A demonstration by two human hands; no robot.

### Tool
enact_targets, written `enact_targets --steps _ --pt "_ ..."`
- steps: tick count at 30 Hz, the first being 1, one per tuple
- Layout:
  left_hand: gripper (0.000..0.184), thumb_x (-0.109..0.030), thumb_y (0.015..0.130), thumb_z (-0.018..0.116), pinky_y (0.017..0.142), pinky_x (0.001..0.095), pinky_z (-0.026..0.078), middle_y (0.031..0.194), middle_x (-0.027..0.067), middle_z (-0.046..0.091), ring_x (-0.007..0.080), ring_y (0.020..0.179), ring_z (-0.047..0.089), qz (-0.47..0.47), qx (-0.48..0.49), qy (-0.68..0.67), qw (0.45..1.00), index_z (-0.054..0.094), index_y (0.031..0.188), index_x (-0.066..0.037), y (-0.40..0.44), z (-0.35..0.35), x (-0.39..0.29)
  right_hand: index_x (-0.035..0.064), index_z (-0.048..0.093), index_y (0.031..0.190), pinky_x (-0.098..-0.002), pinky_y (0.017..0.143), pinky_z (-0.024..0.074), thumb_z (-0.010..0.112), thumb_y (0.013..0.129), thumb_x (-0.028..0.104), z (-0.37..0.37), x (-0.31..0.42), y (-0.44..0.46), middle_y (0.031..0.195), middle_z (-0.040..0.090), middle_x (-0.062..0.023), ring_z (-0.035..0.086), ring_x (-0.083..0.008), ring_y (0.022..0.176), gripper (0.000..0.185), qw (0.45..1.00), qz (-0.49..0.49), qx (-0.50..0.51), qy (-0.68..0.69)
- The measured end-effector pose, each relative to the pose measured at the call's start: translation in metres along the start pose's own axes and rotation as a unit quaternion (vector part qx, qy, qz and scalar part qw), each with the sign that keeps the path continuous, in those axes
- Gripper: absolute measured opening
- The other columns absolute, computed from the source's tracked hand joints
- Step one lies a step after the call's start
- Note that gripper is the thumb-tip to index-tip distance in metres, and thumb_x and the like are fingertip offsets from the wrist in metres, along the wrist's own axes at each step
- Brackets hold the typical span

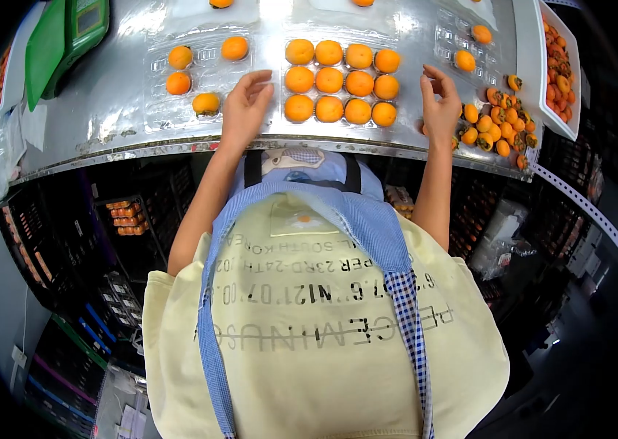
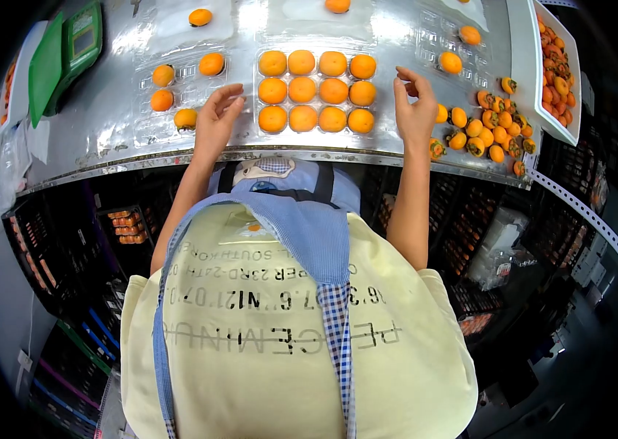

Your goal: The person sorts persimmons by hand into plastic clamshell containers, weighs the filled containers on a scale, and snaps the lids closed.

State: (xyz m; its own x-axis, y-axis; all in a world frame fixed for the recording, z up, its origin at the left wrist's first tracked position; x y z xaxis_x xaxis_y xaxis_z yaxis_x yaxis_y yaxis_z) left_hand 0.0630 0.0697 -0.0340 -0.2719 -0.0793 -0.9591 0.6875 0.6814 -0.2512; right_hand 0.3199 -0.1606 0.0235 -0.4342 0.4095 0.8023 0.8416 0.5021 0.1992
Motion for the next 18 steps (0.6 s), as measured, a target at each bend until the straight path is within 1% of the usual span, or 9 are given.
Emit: enact_targets --steps 1,3,6,7,9,11,12,15,18 --pt "0.031 -0.010 0.086 0.058 0.087 0.0292 0.047 0.110 0.0124 0.061 0.0177 0.100 0.060 0.016 -0.007 0.000 1.000 0.056 0.114 0.002 0.008 0.001 -0.003 0.0055 0.067 0.100 -0.0257 0.069 0.0467 0.062 0.082 0.009 -0.001 -0.007 0.003 0.087 0.064 -0.0047 0.057 -0.0107 0.071 0.019 1.000 0.023 -0.002 0.018" --pt "0.031 -0.010 0.085 0.058 0.088 0.0304 0.048 0.110 0.0128 0.062 0.0192 0.101 0.060 0.046 -0.019 -0.009 0.999 0.056 0.114 0.001 0.027 0.005 -0.010 0.0056 0.067 0.101 -0.0248 0.069 0.0469 0.062 0.082 0.010 0.010 -0.010 0.009 0.086 0.065 -0.0042 0.057 -0.0099 0.071 0.020 0.998 0.030 0.011 0.046" --pt "0.032 -0.011 0.084 0.059 0.088 0.0313 0.048 0.110 0.0134 0.061 0.0213 0.103 0.060 0.080 -0.042 0.037 0.995 0.057 0.115 0.000 0.057 0.009 -0.019 0.0059 0.067 0.102 -0.0240 0.068 0.0474 0.062 0.082 0.010 0.030 -0.011 0.021 0.086 0.065 -0.0037 0.058 -0.0095 0.071 0.021 0.997 0.031 0.031 0.070" --pt "0.035 -0.013 0.083 0.060 0.089 0.0335 0.048 0.112 0.0152 0.060 0.0246 0.105 0.059 0.094 -0.038 0.046 0.994 0.056 0.116 -0.001 0.067 0.011 -0.020 0.0059 0.067 0.102 -0.0241 0.068 0.0475 0.062 0.082 0.010 0.035 -0.009 0.026 0.086 0.065 -0.0037 0.058 -0.0096 0.071 0.021 0.996 0.031 0.034 0.074" --pt "0.036 -0.015 0.083 0.060 0.089 0.0346 0.048 0.113 0.0161 0.060 0.0261 0.106 0.059 0.095 -0.045 0.088 0.991 0.056 0.116 -0.001 0.083 0.014 -0.022 0.0056 0.067 0.102 -0.0244 0.067 0.0478 0.061 0.081 0.010 0.039 -0.004 0.035 0.086 0.066 -0.0037 0.058 -0.0102 0.070 0.021 0.994 0.036 0.050 0.086" --pt "0.038 -0.018 0.083 0.060 0.090 0.0363 0.047 0.117 0.0174 0.058 0.0288 0.107 0.058 0.085 -0.045 0.132 0.987 0.055 0.117 -0.002 0.096 0.017 -0.021 0.0049 0.066 0.105 -0.0242 0.071 0.0478 0.063 0.083 0.011 0.038 -0.003 0.039 0.087 0.066 -0.0028 0.059 -0.0090 0.076 0.023 0.994 0.046 0.083 0.061" --pt "0.037 -0.017 0.083 0.060 0.089 0.0362 0.047 0.117 0.0167 0.057 0.0284 0.106 0.058 0.084 -0.045 0.131 0.987 0.056 0.117 -0.003 0.098 0.019 -0.023 0.0045 0.065 0.107 -0.0242 0.074 0.0478 0.063 0.084 0.012 0.038 -0.004 0.040 0.087 0.065 -0.0023 0.059 -0.0085 0.079 0.024 0.992 0.051 0.100 0.049" --pt "0.034 -0.016 0.083 0.060 0.088 0.0357 0.047 0.116 0.0145 0.057 0.0270 0.105 0.058 0.088 -0.054 0.122 0.987 0.057 0.115 -0.004 0.098 0.021 -0.034 0.0044 0.066 0.102 -0.0263 0.066 0.0483 0.063 0.079 0.011 0.036 0.000 0.031 0.085 0.066 -0.0058 0.060 -0.0133 0.069 0.023 0.993 0.016 0.118 0.018" --pt "0.031 -0.014 0.083 0.059 0.087 0.0346 0.048 0.113 0.0123 0.057 0.0249 0.103 0.058 0.118 -0.069 0.108 0.985 0.059 0.113 -0.005 0.079 0.020 -0.057 0.0044 0.066 0.101 -0.0293 0.066 0.0487 0.065 0.078 0.012 0.036 0.003 0.012 0.087 0.066 -0.0079 0.061 -0.0175 0.070 0.024 0.987 -0.006 0.151 -0.062"
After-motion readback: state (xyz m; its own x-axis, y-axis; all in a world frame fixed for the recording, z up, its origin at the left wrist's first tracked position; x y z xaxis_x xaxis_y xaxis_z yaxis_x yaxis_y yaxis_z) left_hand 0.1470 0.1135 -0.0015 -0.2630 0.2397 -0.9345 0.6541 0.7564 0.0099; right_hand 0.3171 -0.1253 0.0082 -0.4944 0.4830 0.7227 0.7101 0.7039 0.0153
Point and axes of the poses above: each hand's wrist, its own y-axis towards the middle knuckle, its own z-axis out of the palm, x = y × z, the point moved 8 cm from there along y, towards the middle knuckle
